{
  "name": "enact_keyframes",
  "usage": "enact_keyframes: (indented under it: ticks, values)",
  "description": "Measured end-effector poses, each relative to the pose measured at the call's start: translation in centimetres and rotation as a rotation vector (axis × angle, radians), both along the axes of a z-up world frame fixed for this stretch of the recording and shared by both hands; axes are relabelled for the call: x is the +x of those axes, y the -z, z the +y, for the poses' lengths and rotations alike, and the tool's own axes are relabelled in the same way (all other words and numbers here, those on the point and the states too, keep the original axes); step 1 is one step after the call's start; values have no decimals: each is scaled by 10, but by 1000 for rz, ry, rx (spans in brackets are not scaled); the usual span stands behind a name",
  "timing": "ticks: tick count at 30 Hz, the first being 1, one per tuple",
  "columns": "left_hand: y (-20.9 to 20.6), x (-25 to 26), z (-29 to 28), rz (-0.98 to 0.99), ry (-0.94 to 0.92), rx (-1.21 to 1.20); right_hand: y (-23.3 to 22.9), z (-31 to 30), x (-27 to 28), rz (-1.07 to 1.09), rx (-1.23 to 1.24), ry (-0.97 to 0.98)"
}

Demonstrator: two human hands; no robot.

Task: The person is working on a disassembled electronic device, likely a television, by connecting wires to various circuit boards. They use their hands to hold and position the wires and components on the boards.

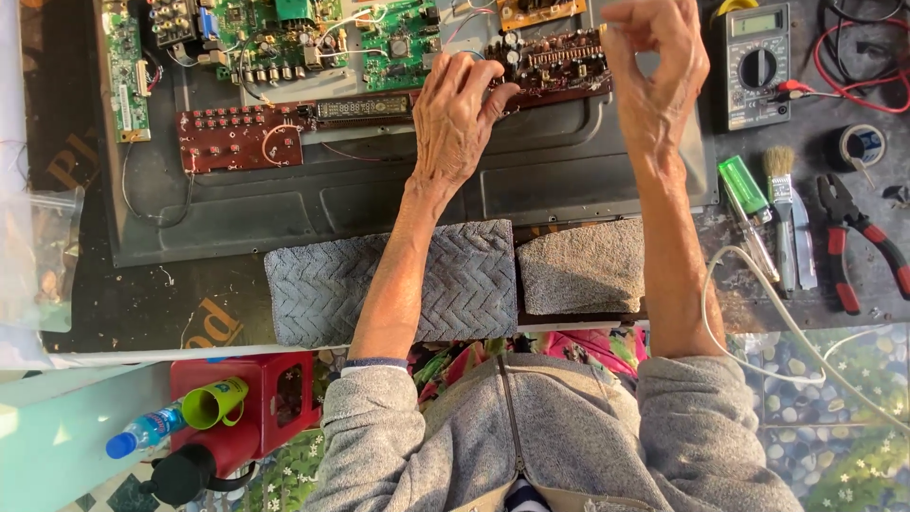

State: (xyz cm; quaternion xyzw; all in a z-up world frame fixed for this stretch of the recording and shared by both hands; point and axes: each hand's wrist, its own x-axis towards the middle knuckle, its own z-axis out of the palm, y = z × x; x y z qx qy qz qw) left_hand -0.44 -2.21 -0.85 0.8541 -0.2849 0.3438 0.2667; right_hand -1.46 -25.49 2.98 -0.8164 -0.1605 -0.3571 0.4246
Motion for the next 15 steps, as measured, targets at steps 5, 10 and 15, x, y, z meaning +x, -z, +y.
enact_keyframes:
  ticks: [5, 10, 15]
  values:
    - [-20, -5, 1, -10, 30, -114, 0, 16, 30, -92, 111, -38]
    - [-9, -2, 2, 23, 13, -185, 1, 25, 54, -33, 197, 12]
    - [-16, -3, 0, -19, -14, -177, -9, 28, 71, 38, 241, -41]
